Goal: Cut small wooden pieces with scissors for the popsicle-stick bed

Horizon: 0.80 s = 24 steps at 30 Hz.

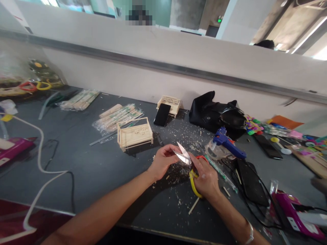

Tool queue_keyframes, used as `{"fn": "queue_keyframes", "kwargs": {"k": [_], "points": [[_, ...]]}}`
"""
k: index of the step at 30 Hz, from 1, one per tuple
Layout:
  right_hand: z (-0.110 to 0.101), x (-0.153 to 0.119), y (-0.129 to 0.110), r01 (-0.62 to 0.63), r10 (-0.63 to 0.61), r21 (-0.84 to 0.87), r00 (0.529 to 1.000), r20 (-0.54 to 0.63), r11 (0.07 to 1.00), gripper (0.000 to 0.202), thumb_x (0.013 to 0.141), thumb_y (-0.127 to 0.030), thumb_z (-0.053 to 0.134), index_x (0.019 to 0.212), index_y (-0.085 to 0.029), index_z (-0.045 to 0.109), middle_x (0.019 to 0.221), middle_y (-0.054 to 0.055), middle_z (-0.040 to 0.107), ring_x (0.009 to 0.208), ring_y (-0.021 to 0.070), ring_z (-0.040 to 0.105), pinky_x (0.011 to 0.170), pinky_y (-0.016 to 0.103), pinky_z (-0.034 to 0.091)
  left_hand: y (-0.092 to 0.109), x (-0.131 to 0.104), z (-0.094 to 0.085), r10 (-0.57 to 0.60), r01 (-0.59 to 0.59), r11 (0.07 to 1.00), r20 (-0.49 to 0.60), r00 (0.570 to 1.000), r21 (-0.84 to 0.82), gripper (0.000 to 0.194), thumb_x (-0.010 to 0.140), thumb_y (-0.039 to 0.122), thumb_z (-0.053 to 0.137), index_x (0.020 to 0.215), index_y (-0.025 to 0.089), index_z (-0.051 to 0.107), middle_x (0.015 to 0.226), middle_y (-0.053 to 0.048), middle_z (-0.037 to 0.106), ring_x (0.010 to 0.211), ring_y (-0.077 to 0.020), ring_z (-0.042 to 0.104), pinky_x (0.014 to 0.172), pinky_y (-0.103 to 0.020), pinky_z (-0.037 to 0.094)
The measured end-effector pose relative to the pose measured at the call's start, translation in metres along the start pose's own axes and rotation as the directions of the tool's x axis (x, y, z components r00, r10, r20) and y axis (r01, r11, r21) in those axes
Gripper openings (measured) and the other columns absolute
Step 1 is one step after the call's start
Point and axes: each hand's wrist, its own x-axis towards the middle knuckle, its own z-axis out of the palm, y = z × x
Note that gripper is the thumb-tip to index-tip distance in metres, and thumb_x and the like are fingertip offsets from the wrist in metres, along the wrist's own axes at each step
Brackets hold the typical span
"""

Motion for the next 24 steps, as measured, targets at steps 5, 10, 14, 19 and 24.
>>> {"fn": "queue_keyframes", "kwargs": {"k": [5, 10, 14, 19, 24], "points": [[0.0003, 0.0, -0.0005, -0.007, 0.007, 0.015, 1.0, 0.007, 1.0, 0.068, 0.074, -0.009, 0.05, 0.14, -0.024, 0.053, 0.083, 0.005, 0.065, 0.073, 0.0201, 0.06, 0.064, 0.028, 0.052, -0.0002, 0.0001, -0.0008, -0.005, 0.004, 1.0, 0.004, 1.0, 0.028, 0.034, 0.047, 0.031, 0.094, 0.067, 0.016, 0.07, 0.068, 0.001, 0.068, 0.063, -0.0116, 0.06, 0.065, -0.023, 0.049], [0.0019, -0.0013, 0.0002, -0.002, 0.001, 0.033, 1.0, 0.006, 0.999, 0.069, 0.074, -0.009, 0.05, 0.142, -0.025, 0.052, 0.084, 0.005, 0.064, 0.075, 0.0204, 0.059, 0.065, 0.028, 0.052, 0.0003, 0.0006, -0.0006, -0.005, 0.004, 0.999, 0.024, 1.0, 0.042, 0.033, 0.049, 0.031, 0.093, 0.066, 0.016, 0.069, 0.067, 0.0, 0.068, 0.062, -0.0125, 0.061, 0.065, -0.024, 0.051], [0.0013, -0.0006, -0.0003, 0.016, -0.016, 0.007, 1.0, -0.016, 1.0, 0.068, 0.076, -0.009, 0.049, 0.142, -0.024, 0.051, 0.082, 0.005, 0.063, 0.073, 0.0206, 0.059, 0.064, 0.029, 0.052, 0.0, 0.0004, -0.0012, -0.016, 0.015, 0.999, 0.026, 1.0, 0.04, 0.031, 0.05, 0.027, 0.092, 0.067, 0.016, 0.07, 0.068, 0.0, 0.068, 0.062, -0.0126, 0.061, 0.066, -0.025, 0.05], [-0.0002, 0.0009, -0.0012, 0.042, -0.042, 0.034, 0.999, -0.025, 0.999, 0.072, 0.073, -0.006, 0.048, 0.143, -0.023, 0.049, 0.084, 0.005, 0.063, 0.077, 0.0215, 0.06, 0.068, 0.031, 0.053, -0.0009, 0.0003, -0.0016, -0.044, 0.044, 0.999, 0.014, 0.999, 0.029, 0.032, 0.049, 0.028, 0.093, 0.068, 0.015, 0.07, 0.068, 0.0, 0.069, 0.062, -0.0123, 0.061, 0.065, -0.025, 0.05], [-0.001, 0.001, -0.0018, 0.056, -0.054, 0.065, 0.998, -0.031, 0.996, 0.067, 0.076, -0.007, 0.048, 0.142, -0.021, 0.049, 0.08, 0.004, 0.061, 0.072, 0.0206, 0.06, 0.063, 0.03, 0.052, -0.0002, 0.0, -0.0018, -0.022, 0.02, 0.999, 0.048, 0.999, 0.038, 0.028, 0.051, 0.027, 0.091, 0.067, 0.016, 0.071, 0.068, 0.0, 0.069, 0.063, -0.013, 0.061, 0.066, -0.026, 0.05]]}}
